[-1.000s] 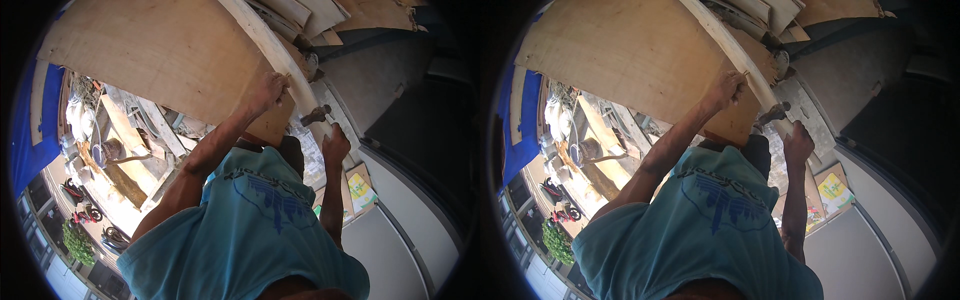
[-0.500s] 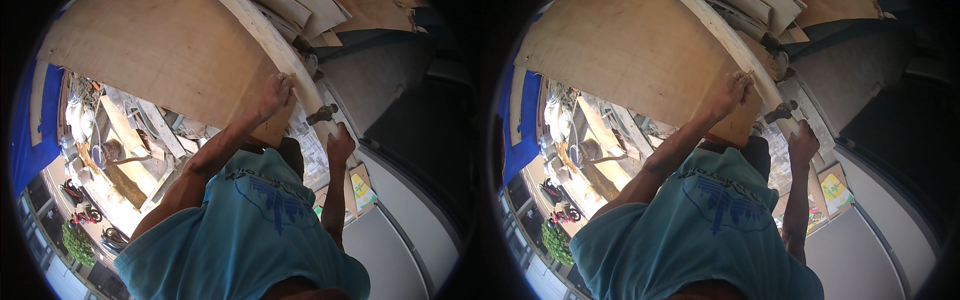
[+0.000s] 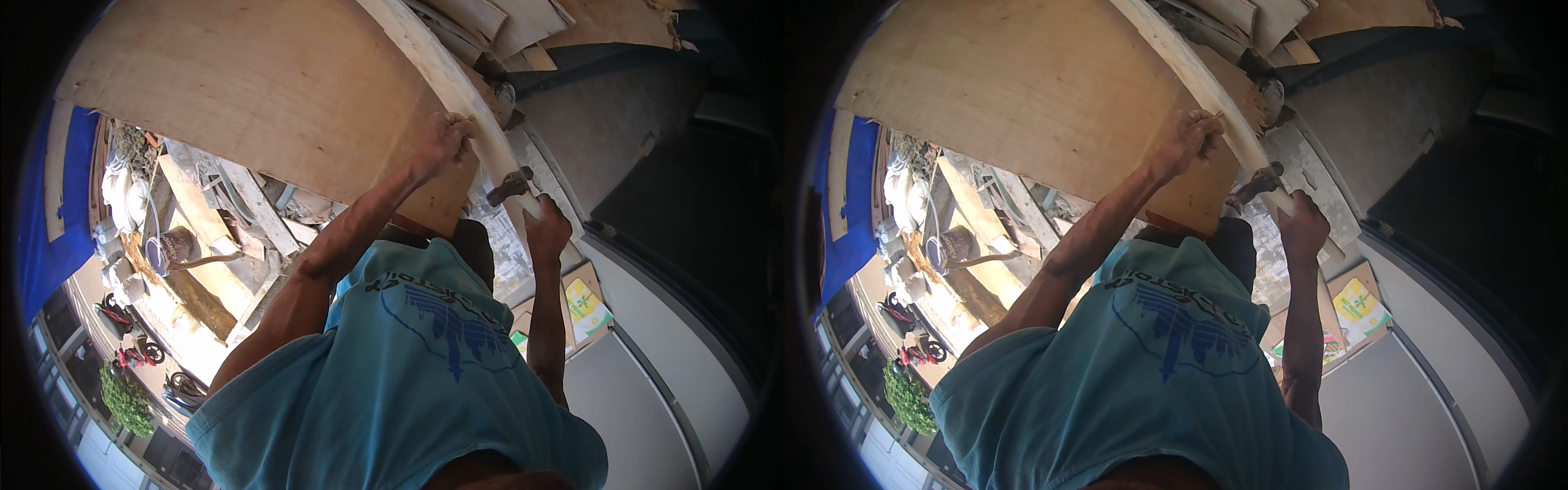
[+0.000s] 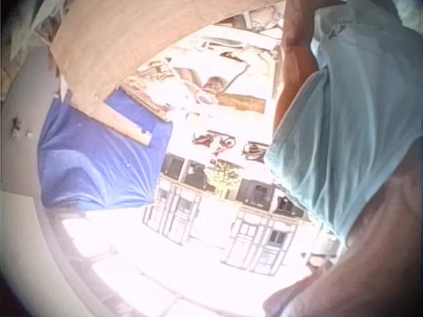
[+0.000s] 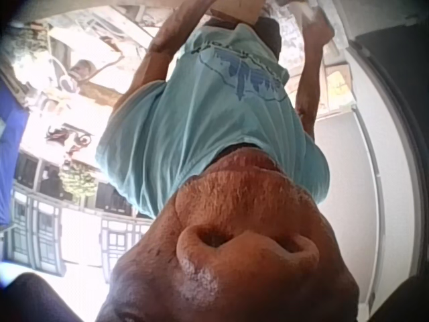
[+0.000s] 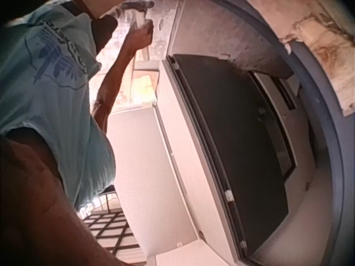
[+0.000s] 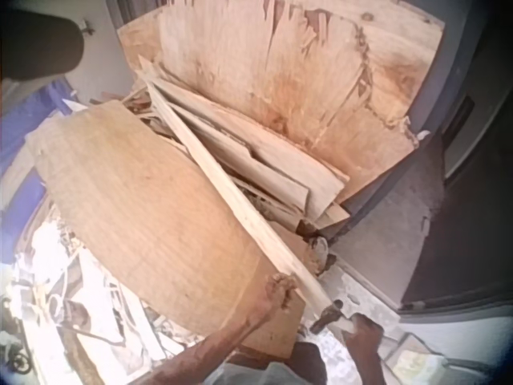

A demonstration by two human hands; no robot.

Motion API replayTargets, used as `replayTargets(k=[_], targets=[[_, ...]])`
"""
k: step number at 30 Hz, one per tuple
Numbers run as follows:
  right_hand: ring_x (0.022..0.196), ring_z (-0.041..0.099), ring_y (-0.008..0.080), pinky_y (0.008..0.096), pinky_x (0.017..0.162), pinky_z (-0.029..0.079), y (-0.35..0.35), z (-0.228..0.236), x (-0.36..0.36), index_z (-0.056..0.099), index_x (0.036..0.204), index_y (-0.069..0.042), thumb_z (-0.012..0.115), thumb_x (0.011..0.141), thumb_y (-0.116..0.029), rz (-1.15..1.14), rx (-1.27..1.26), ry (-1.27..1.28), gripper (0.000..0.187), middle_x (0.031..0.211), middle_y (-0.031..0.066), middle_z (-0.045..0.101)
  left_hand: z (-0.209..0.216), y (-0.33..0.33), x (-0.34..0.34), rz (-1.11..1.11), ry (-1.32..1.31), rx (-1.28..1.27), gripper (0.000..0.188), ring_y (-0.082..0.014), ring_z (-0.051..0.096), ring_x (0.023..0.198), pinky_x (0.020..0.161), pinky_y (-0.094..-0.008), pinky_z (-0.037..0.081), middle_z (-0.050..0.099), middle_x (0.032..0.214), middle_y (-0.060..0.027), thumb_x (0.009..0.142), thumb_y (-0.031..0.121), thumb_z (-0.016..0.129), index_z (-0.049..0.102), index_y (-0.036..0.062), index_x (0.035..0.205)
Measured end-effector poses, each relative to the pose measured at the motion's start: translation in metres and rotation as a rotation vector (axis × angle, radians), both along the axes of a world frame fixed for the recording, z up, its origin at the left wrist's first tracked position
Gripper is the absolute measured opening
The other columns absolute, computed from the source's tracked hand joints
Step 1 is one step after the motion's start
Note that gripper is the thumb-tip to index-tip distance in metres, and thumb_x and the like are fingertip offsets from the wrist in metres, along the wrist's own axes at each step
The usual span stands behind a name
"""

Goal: The person gathers wooden planks and boards from a pile of construction debris. They position a plank on a low concrete structure and use a hammer to drive nails into the wood, assembling a wooden frame.

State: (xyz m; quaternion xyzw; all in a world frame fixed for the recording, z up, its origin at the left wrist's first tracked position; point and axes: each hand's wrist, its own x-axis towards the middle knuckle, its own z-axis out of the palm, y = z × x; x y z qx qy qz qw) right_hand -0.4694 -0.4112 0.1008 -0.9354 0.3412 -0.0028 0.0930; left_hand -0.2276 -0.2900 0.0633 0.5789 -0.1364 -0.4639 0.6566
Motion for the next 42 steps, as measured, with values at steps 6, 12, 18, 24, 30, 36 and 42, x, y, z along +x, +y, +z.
replayTargets(k=[6, 12, 18, 24, 30, 36, 42], targets=[[0.078, 0.067, 0.0337, 0.0421, 0.066, 0.052, 0.005, -0.010, -0.005, 0.061, 0.096, -0.008, 0.079, 0.066, -0.012, 0.053, 0.001, -0.033, 0.035, 0.083, 0.0140, 0.067, -0.004, 0.005, 0.014, -0.106, 0.115, 0.134, 0.027, -0.0123, 0.057, 0.051, 0.043, -0.0250, 0.049, 0.059, 0.065, -0.0052, 0.096, 0.023, 0.054, 0.063, -0.0010, 0.087], [0.073, 0.065, 0.0305, 0.0428, 0.060, 0.050, 0.005, -0.006, -0.005, 0.055, 0.086, -0.010, 0.078, 0.069, -0.019, 0.075, 0.004, -0.085, 0.030, 0.076, 0.0102, 0.062, -0.018, 0.010, 0.058, -0.483, 0.378, 0.108, 0.029, -0.0143, 0.061, 0.060, 0.052, -0.0285, 0.053, 0.065, 0.074, -0.0069, 0.095, 0.029, 0.060, 0.066, 0.0012, 0.096], [0.075, 0.065, 0.0325, 0.0430, 0.063, 0.050, 0.008, 0.001, 0.000, 0.055, 0.088, -0.009, 0.079, 0.067, -0.015, 0.038, 0.061, -0.101, 0.032, 0.076, 0.0116, 0.062, -0.029, 0.005, 0.063, -0.601, 0.404, 0.021, 0.033, -0.0137, 0.063, 0.066, 0.059, -0.0305, 0.056, 0.067, 0.082, -0.0071, 0.093, 0.036, 0.063, 0.066, 0.0036, 0.100], [0.072, 0.065, 0.0325, 0.0433, 0.062, 0.051, 0.013, 0.005, 0.003, 0.054, 0.088, -0.010, 0.079, 0.068, -0.015, 0.027, 0.054, -0.048, 0.032, 0.074, 0.0108, 0.062, -0.035, 0.011, 0.048, -0.516, 0.382, -0.040, 0.034, -0.0117, 0.063, 0.065, 0.055, -0.0274, 0.055, 0.068, 0.084, -0.0073, 0.094, 0.037, 0.061, 0.066, 0.0038, 0.103], [0.069, 0.065, 0.0321, 0.0439, 0.060, 0.050, 0.014, -0.011, 0.002, 0.053, 0.084, -0.010, 0.078, 0.069, -0.017, -0.011, 0.074, -0.028, 0.030, 0.072, 0.0102, 0.062, -0.035, 0.010, 0.032, -0.392, 0.432, -0.004, 0.028, -0.0113, 0.063, 0.062, 0.051, -0.0255, 0.054, 0.067, 0.081, -0.0070, 0.095, 0.031, 0.059, 0.065, 0.0044, 0.097], [0.076, 0.066, 0.0309, 0.0425, 0.063, 0.051, 0.008, -0.009, 0.001, 0.054, 0.086, -0.009, 0.078, 0.069, -0.016, 0.094, 0.063, 0.044, 0.031, 0.080, 0.0102, 0.064, -0.031, 0.011, 0.064, -0.516, 0.236, 0.165, 0.018, -0.0109, 0.059, 0.054, 0.045, -0.0239, 0.050, 0.062, 0.068, -0.0046, 0.092, 0.022, 0.058, 0.064, 0.0058, 0.085], [0.078, 0.067, 0.0360, 0.0424, 0.066, 0.053, -0.009, 0.004, 0.005, 0.062, 0.096, -0.007, 0.080, 0.066, -0.013, 0.055, 0.041, 0.000, 0.036, 0.084, 0.0166, 0.067, -0.032, -0.005, 0.065, -0.526, 0.084, 0.106, 0.024, -0.0096, 0.056, 0.051, 0.043, -0.0239, 0.047, 0.059, 0.064, -0.0038, 0.092, 0.025, 0.059, 0.063, 0.0052, 0.080]])
